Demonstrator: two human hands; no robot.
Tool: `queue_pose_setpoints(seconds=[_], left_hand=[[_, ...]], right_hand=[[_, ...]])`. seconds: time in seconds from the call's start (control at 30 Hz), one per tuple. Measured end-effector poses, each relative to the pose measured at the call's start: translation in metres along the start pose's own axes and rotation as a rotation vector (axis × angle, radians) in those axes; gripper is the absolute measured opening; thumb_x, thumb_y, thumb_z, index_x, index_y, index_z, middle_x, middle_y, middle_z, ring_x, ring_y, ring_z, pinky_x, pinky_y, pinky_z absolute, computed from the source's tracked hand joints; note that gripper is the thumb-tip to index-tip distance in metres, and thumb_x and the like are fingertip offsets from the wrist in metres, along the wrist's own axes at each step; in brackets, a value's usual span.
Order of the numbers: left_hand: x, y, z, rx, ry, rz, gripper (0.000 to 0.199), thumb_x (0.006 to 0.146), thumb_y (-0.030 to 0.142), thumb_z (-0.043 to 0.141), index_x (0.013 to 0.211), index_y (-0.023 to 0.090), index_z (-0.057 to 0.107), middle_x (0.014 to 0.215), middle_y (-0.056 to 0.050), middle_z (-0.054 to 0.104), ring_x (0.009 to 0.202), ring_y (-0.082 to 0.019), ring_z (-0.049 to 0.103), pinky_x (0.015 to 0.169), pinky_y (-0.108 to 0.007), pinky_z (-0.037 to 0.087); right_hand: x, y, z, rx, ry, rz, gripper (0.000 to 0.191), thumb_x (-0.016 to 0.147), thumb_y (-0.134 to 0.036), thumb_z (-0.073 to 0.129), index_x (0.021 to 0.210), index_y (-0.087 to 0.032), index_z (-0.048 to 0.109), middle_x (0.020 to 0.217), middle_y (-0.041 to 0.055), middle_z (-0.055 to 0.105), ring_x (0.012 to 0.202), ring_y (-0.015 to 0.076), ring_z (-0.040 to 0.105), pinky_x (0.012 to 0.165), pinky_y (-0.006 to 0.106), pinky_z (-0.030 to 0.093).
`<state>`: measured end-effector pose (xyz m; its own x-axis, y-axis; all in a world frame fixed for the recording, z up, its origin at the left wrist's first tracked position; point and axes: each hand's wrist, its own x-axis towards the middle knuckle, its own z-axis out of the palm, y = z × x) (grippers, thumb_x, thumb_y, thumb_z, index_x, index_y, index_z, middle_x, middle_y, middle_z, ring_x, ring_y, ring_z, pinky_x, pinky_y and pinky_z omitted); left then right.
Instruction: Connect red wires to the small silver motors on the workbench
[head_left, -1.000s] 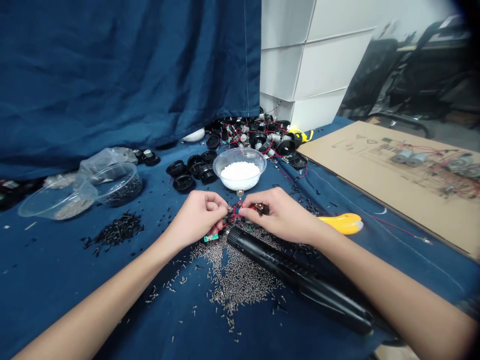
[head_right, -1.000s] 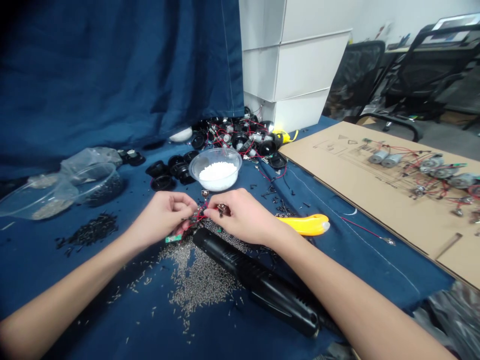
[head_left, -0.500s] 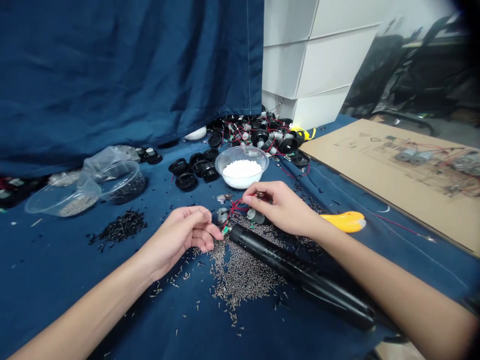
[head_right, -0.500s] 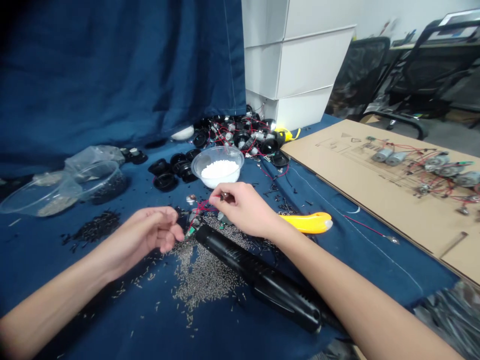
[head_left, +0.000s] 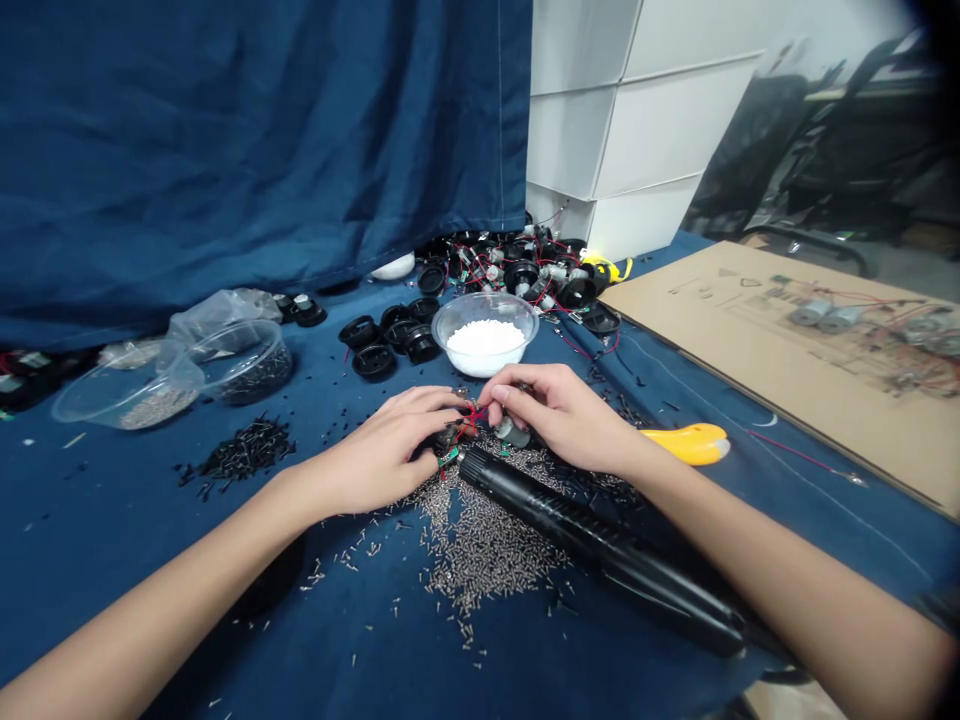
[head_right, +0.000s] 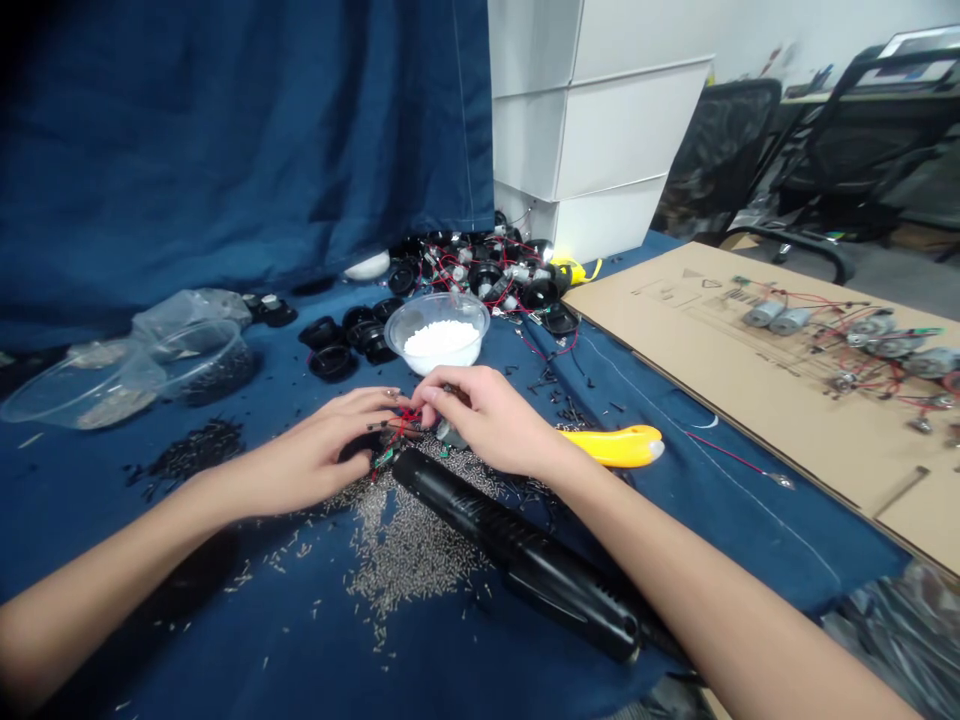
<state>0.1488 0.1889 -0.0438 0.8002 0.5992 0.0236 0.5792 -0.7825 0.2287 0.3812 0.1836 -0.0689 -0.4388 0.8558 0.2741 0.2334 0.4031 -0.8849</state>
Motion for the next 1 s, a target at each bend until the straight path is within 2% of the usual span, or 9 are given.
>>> queue_pose_setpoints(seconds=[0.13,0.27,0.4,0.47,0.53,0.6,0.67,0.87,1.0], left_hand=[[0.002,0.002,-0.002,0.065,0.033,-0.020,0.031,0.083,0.010,0.048,0.111,0.017,0.061,0.134,-0.011,0.050,0.132,-0.028,0.040,0.110,-0.053,0.033],[-0.007,0.001,-0.005,0.243,0.085,-0.031,0.024,0.091,0.022,0.053,0.113,0.021,0.061,0.141,-0.010,0.044,0.135,-0.030,0.036,0.112,-0.057,0.026],[-0.020,0.000,-0.006,0.365,0.202,-0.009,0.016,0.095,0.024,0.051,0.100,0.017,0.065,0.143,-0.013,0.042,0.135,-0.033,0.035,0.111,-0.055,0.028],[-0.026,0.003,-0.004,0.362,0.224,-0.003,0.016,0.096,0.024,0.051,0.091,0.016,0.064,0.127,-0.012,0.055,0.123,-0.031,0.046,0.103,-0.050,0.036],[-0.030,0.009,-0.002,0.291,0.184,-0.021,0.021,0.098,0.027,0.049,0.087,0.016,0.063,0.099,-0.008,0.064,0.099,-0.026,0.056,0.084,-0.042,0.044],[-0.031,0.016,0.001,0.164,0.138,-0.076,0.026,0.099,0.030,0.045,0.085,0.017,0.062,0.078,-0.003,0.061,0.076,-0.022,0.056,0.068,-0.036,0.041],[-0.031,0.022,0.005,0.051,0.128,-0.137,0.030,0.100,0.031,0.042,0.083,0.017,0.062,0.069,-0.001,0.059,0.065,-0.018,0.055,0.061,-0.033,0.039],[-0.021,0.030,0.017,-0.085,0.256,-0.224,0.023,0.101,0.028,0.043,0.105,0.021,0.064,0.087,0.001,0.071,0.072,-0.015,0.066,0.064,-0.028,0.045],[-0.017,0.035,0.022,-0.125,0.316,-0.219,0.025,0.100,0.029,0.045,0.108,0.021,0.067,0.093,-0.001,0.074,0.074,-0.016,0.068,0.066,-0.028,0.047]], right_hand=[[0.001,0.000,0.001,0.041,-0.011,0.006,0.024,0.099,-0.029,0.046,0.095,-0.015,0.065,0.082,0.0008,0.067,0.062,0.0078,0.049,0.056,0.023,0.039],[0.001,0.001,0.002,0.009,0.020,0.020,0.021,0.098,-0.027,0.047,0.095,-0.016,0.066,0.081,0.0000,0.068,0.061,0.0077,0.048,0.054,0.023,0.037],[0.001,0.001,0.003,-0.009,0.030,0.026,0.021,0.097,-0.028,0.049,0.093,-0.017,0.066,0.080,-0.0006,0.068,0.059,0.0072,0.048,0.053,0.022,0.037],[0.001,0.001,0.003,-0.023,0.037,0.029,0.021,0.097,-0.027,0.049,0.093,-0.017,0.067,0.079,-0.0009,0.068,0.057,0.0068,0.045,0.051,0.022,0.036],[0.001,0.001,0.003,-0.032,0.051,0.033,0.020,0.096,-0.026,0.050,0.093,-0.017,0.067,0.079,-0.0012,0.069,0.056,0.0067,0.045,0.050,0.022,0.036],[0.002,0.002,0.003,-0.044,0.078,0.034,0.019,0.095,-0.025,0.050,0.094,-0.017,0.067,0.079,-0.0012,0.069,0.056,0.0070,0.047,0.051,0.023,0.037],[0.002,0.003,0.004,-0.062,0.113,0.034,0.018,0.095,-0.025,0.051,0.094,-0.017,0.068,0.078,-0.0009,0.069,0.057,0.0075,0.049,0.052,0.023,0.039],[0.005,0.004,0.001,-0.060,0.233,0.045,0.019,0.094,-0.024,0.052,0.094,-0.014,0.068,0.080,0.0017,0.071,0.059,0.0080,0.056,0.056,0.023,0.045],[0.005,0.004,0.000,-0.027,0.275,0.039,0.018,0.093,-0.023,0.053,0.094,-0.013,0.068,0.077,0.0024,0.070,0.059,0.0079,0.058,0.053,0.022,0.044]])
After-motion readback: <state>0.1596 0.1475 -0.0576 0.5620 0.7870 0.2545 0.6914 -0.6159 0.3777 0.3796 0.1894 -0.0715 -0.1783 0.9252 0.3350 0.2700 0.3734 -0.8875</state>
